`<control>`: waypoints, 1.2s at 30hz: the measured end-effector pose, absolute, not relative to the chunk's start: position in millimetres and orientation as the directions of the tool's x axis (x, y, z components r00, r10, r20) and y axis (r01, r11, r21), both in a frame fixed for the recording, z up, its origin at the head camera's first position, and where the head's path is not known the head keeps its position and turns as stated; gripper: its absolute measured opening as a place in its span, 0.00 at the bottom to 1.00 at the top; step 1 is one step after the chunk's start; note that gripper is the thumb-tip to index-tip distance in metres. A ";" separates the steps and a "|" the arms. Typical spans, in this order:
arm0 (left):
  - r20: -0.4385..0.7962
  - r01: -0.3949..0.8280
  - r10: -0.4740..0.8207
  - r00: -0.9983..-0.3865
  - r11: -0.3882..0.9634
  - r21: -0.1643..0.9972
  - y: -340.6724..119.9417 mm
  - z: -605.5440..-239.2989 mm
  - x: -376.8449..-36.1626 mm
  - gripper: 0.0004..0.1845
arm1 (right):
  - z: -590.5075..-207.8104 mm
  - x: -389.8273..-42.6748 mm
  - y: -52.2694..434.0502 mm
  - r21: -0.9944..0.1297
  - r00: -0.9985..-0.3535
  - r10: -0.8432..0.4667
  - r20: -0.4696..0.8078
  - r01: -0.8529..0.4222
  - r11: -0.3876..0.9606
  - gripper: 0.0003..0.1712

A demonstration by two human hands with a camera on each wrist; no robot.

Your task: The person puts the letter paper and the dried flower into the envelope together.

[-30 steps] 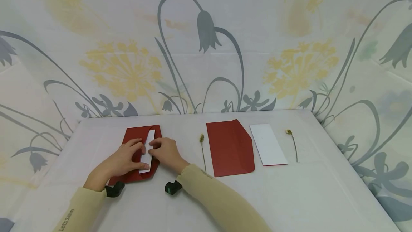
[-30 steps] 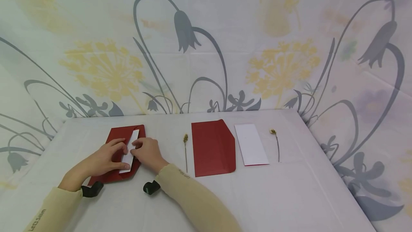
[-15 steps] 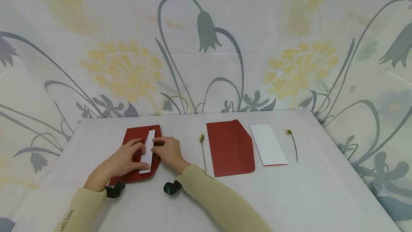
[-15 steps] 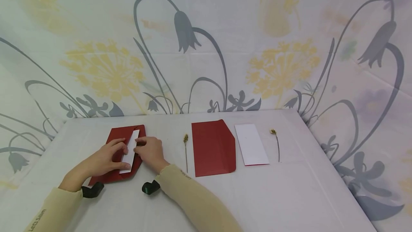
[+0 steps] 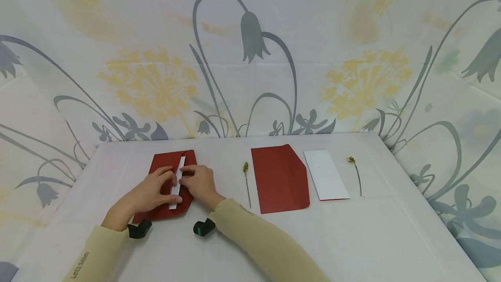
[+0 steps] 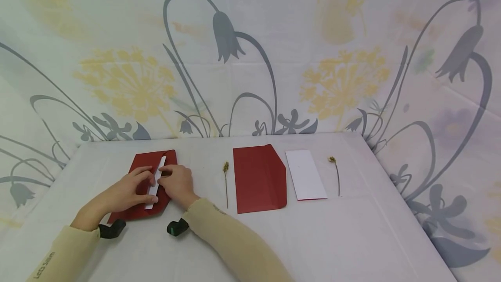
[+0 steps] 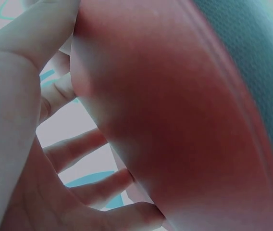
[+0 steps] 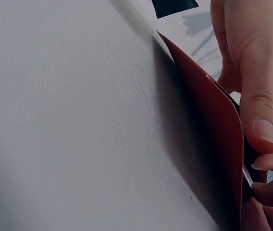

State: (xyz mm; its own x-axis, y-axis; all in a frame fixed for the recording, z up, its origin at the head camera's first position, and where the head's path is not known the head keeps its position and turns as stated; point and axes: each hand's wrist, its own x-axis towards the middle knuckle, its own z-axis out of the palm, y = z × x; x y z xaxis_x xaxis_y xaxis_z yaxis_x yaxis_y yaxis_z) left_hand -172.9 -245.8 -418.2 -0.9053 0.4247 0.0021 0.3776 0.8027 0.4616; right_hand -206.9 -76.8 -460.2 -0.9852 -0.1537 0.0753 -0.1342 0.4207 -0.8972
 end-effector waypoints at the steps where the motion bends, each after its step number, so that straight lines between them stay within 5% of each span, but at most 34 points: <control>1: 0.004 0.380 0.426 -0.905 0.801 0.462 -246.0 -418.3 -173.0 0.22 | -460.5 -207.1 -78.4 -0.896 -0.985 -0.153 0.075 -0.134 0.424 0.14; 36: 0.028 0.420 0.453 -0.891 0.801 0.427 -240.6 -418.3 -170.8 0.17 | -460.8 -212.4 -69.1 -0.975 -0.930 -0.368 0.007 -0.089 0.205 0.25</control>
